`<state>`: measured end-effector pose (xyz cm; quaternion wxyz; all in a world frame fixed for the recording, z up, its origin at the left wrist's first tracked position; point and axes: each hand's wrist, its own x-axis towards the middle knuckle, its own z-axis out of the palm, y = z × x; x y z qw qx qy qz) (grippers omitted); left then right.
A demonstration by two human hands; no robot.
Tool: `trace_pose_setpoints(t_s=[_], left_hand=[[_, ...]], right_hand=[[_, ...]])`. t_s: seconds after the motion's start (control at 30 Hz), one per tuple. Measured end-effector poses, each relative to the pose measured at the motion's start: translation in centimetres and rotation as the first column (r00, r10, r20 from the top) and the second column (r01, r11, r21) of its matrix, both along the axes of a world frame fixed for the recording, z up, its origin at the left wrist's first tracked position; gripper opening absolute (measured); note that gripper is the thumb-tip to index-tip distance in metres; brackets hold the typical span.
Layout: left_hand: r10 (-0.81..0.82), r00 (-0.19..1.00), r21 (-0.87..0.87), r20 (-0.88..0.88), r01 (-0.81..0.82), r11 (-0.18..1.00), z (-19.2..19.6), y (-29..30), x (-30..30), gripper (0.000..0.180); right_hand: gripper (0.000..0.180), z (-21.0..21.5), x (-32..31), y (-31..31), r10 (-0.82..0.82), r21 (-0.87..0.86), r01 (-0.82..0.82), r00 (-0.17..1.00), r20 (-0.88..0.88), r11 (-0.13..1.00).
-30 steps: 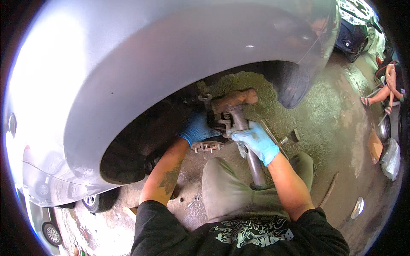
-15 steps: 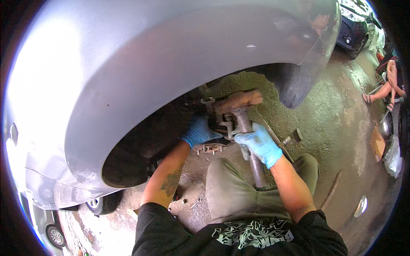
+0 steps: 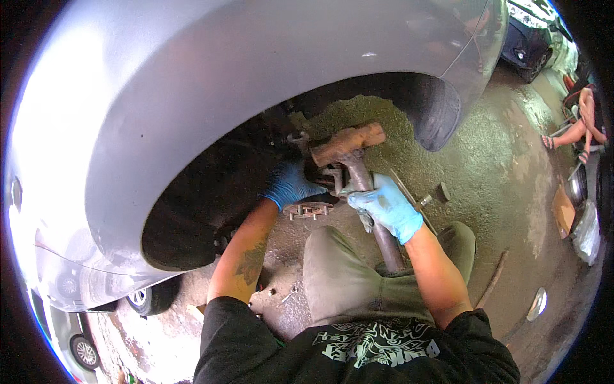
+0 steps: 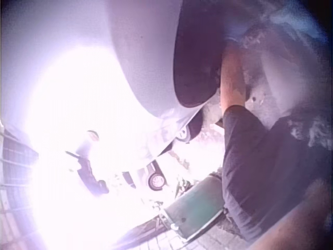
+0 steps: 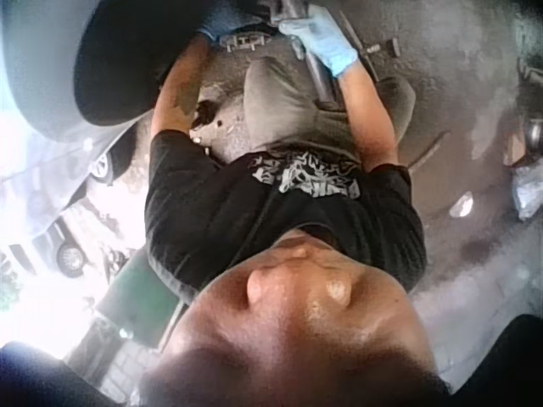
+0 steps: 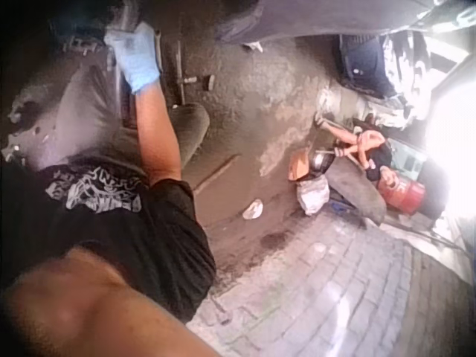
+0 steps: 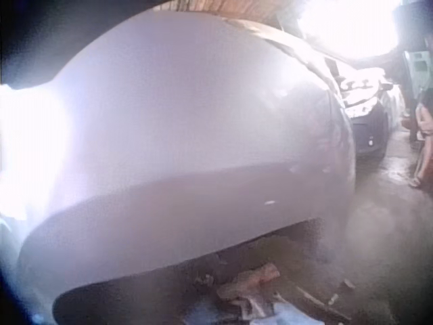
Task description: The person is working on a car's wheel hub assembly. They use a hammer and a metal bar to strike and remove a component from the hub, then use a power drill to remove bolts from the brake caliper bracket. Finally, they use a wrench to loosen a bolt on the hub.
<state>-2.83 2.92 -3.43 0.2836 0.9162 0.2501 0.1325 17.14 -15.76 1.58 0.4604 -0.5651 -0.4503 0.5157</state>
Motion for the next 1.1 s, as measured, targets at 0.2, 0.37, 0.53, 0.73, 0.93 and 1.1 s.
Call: trace_pose_setpoints(t_s=[0.2, 0.37, 0.53, 0.73, 0.93, 1.1], left_hand=[[0.153, 0.982, 0.074, -0.113, -0.145, 0.987, 0.9, -0.3, 0.6, 0.088], [0.192, 0.979, 0.145, -0.074, -0.180, 0.973, 2.8, -2.0, 1.2, 0.091], [0.256, 0.949, 0.226, -0.183, -0.213, 0.951, 3.4, -2.0, 0.9, 0.089], [0.172, 0.984, 0.169, -0.047, -0.162, 0.972, 3.4, -1.8, 0.5, 0.096], [0.187, 0.967, 0.010, -0.172, -0.188, 0.982, 4.9, -2.8, 1.4, 0.101], [0.192, 0.980, 0.318, 0.061, -0.201, 0.926, 3.3, -2.2, 0.9, 0.079]], right_hand=[[0.018, -3.3, 3.6, -2.1, -0.389, -0.155, 0.364, 0.901, -0.192, 0.919], [0.012, -18.1, 9.4, -2.0, -0.322, -0.288, 0.320, 0.946, 0.043, 0.902], [0.027, -24.8, 6.6, 0.1, 0.397, -0.651, -0.053, 0.828, 0.395, 0.757], [0.033, -28.2, 2.7, 0.1, 0.433, -0.402, -0.159, 0.314, 0.845, 0.902], [0.032, -25.4, 6.0, 4.0, 0.159, -0.242, 0.197, 0.363, 0.918, 0.950], [0.030, -6.7, 5.3, 7.7, -0.645, 0.711, 0.347, 0.739, 0.195, 0.612]])
